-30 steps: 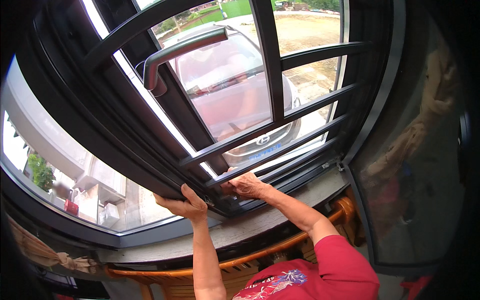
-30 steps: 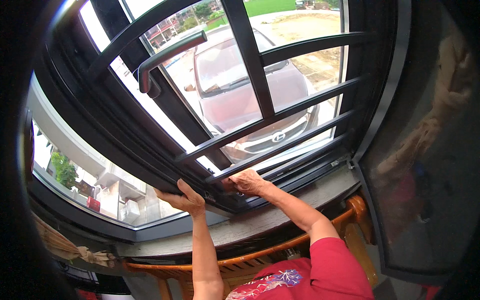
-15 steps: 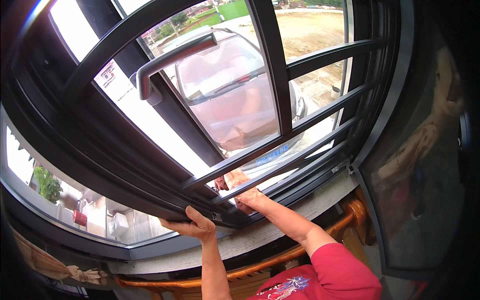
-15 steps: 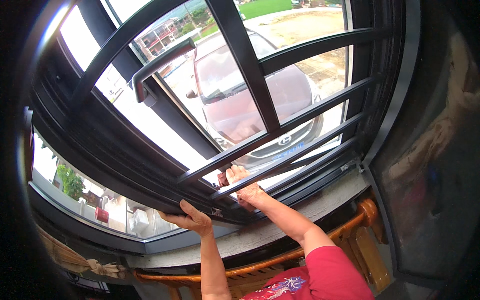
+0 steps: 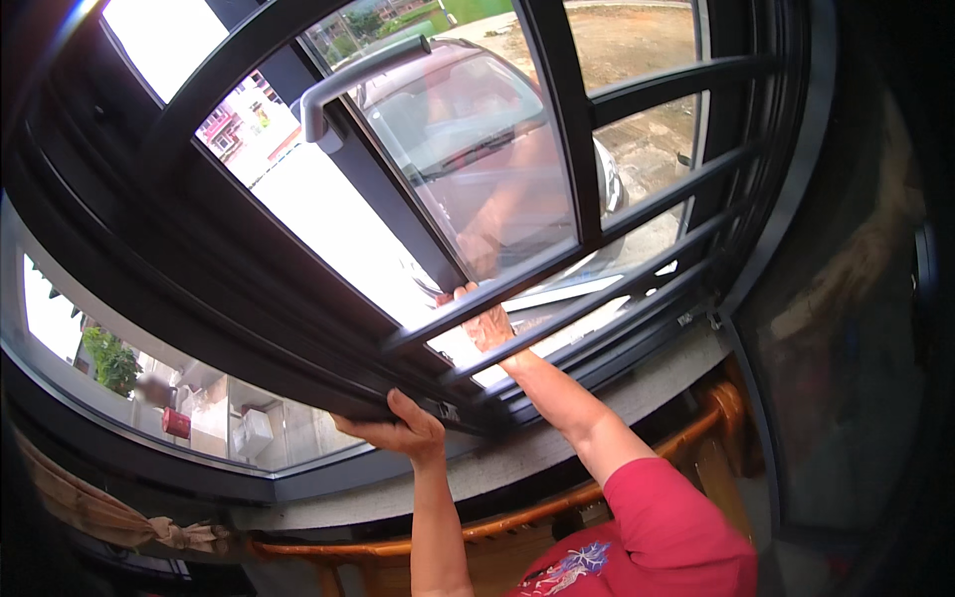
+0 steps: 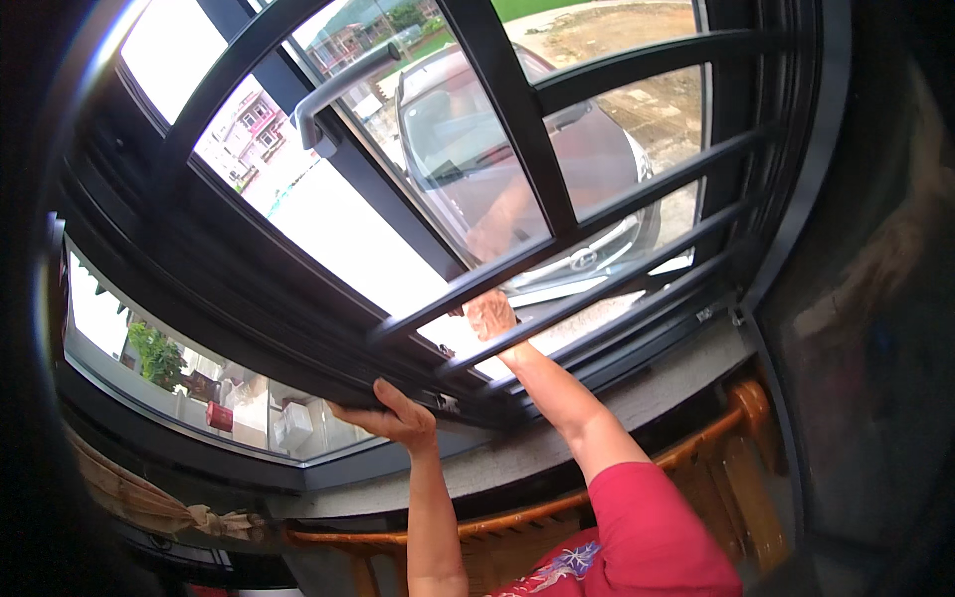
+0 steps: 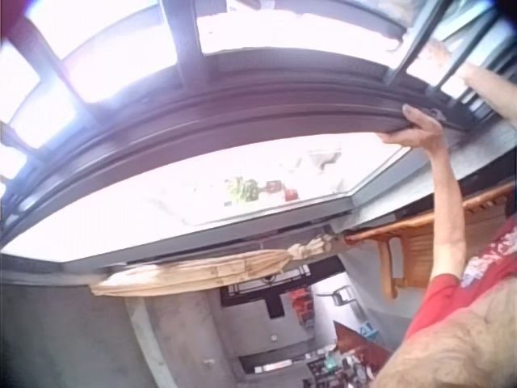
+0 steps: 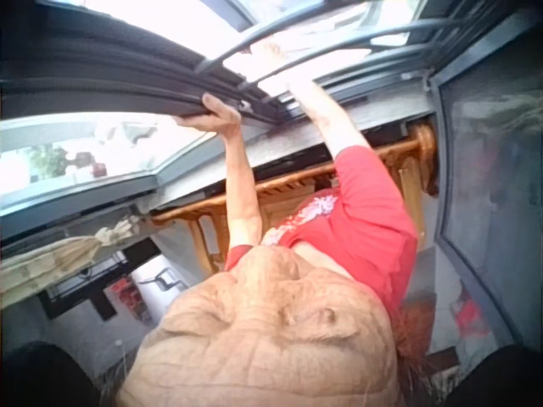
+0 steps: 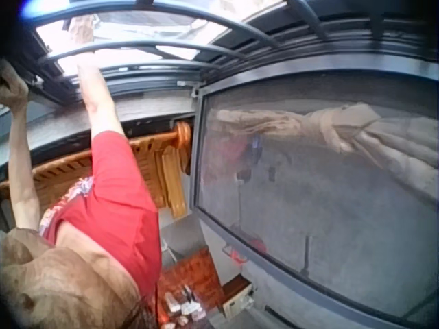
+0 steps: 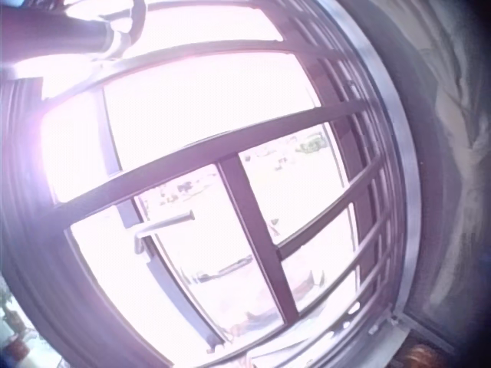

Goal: The person wipes a wooden bench with a cloth, then moves to the window to wipe the frame and screen. The person uses a pink basin to hold water and a brown cloth to clean the surfaces.

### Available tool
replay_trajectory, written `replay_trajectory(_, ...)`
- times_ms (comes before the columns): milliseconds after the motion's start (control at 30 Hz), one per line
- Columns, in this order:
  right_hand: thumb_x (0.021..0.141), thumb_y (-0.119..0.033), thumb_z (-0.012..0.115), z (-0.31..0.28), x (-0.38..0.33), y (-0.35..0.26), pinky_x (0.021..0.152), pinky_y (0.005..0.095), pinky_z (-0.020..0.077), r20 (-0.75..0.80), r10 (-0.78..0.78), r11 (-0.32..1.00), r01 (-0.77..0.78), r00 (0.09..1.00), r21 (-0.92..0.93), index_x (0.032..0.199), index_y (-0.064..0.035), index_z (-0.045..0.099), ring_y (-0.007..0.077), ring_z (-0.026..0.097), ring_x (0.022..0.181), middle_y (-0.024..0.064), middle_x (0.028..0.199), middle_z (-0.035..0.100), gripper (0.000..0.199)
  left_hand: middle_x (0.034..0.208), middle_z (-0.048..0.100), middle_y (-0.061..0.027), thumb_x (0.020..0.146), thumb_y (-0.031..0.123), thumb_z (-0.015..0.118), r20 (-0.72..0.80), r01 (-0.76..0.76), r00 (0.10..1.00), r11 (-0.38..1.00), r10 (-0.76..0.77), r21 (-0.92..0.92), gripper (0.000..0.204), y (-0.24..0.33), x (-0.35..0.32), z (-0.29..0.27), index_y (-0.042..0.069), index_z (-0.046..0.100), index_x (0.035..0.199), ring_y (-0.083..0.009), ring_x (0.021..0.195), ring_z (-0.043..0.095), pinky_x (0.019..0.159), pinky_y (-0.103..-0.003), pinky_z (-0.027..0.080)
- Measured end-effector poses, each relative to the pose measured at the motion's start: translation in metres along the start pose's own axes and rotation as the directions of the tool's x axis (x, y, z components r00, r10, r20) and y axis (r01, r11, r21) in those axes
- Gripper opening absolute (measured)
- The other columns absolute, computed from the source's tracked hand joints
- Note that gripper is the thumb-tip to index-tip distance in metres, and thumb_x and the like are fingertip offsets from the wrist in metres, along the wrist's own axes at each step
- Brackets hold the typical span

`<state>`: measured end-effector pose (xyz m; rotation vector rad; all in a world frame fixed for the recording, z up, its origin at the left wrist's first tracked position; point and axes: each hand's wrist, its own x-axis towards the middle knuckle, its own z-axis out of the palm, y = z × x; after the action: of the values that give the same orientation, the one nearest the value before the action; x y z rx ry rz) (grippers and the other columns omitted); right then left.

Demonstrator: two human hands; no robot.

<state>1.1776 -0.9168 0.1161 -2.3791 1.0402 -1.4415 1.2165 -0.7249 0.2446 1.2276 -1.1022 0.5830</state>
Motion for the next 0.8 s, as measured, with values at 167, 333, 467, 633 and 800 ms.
replay_trajectory(167,0.082,-0.021,0.055,-0.054,-0.008,-0.037,0.068,0.0413,0.0485,0.357,0.024,0.926,-0.156,0.934,0.345,0.085,-0.0068,0.060,0.0328,0.060,0.081,0.0171,0.084,0.060,0.015,0.121,0.040,-0.0213,0.095,0.020,0.044,-0.056,-0.061,0.996,0.996,0.065,0.067,0.053,0.001,0.005,-0.003,-0.006,0.021,0.135,-0.0280,0.106,0.050,0.090,-0.033,0.043)
replay_trajectory(333,0.080,-0.012,0.055,-0.091,-0.077,-0.035,0.072,0.0391,0.0512,0.375,-0.170,0.985,0.164,0.911,0.049,0.094,-0.0024,0.058,0.0318,0.059,0.089,0.0168,0.095,0.059,0.018,0.120,0.042,-0.0231,0.095,0.021,0.046,-0.060,-0.078,0.994,0.988,0.087,0.134,0.053,0.005,0.003,-0.002,-0.007,0.023,0.134,-0.0297,0.105,0.053,0.088,-0.034,0.045)
replay_trajectory(467,0.077,-0.007,0.056,-0.146,-0.084,-0.037,0.066,0.0353,0.0510,0.228,-0.208,0.944,0.257,0.951,-0.208,0.082,-0.0018,0.056,0.0250,0.056,0.075,0.0095,0.076,0.052,0.007,0.117,0.046,-0.0241,0.094,0.022,0.049,-0.089,-0.075,0.992,0.982,0.092,0.173,0.055,0.001,0.003,-0.003,-0.009,0.025,0.132,-0.0304,0.099,0.056,0.083,-0.035,0.049)
replay_trajectory(633,0.080,-0.004,0.050,-0.201,-0.099,0.025,0.080,0.0343,0.0467,0.126,-0.115,0.916,0.154,0.985,-0.370,0.107,0.0012,0.052,0.0284,0.055,0.089,0.0137,0.092,0.055,0.028,0.116,0.046,-0.0237,0.094,0.022,0.049,-0.101,-0.079,0.990,0.979,0.100,0.189,0.053,0.001,0.003,-0.001,-0.008,0.026,0.132,-0.0304,0.098,0.057,0.081,-0.034,0.051)
replay_trajectory(800,0.069,0.003,0.067,-0.239,-0.131,0.073,0.080,0.0390,0.0471,-0.182,0.170,0.948,-0.211,0.969,-0.238,0.107,-0.0079,0.048,0.0305,0.052,0.097,0.0118,0.101,0.052,0.043,0.115,0.047,-0.0222,0.095,0.023,0.048,-0.104,-0.058,0.991,0.973,0.082,0.222,0.053,-0.003,0.000,-0.002,-0.007,0.026,0.133,-0.0291,0.099,0.058,0.081,-0.034,0.051)
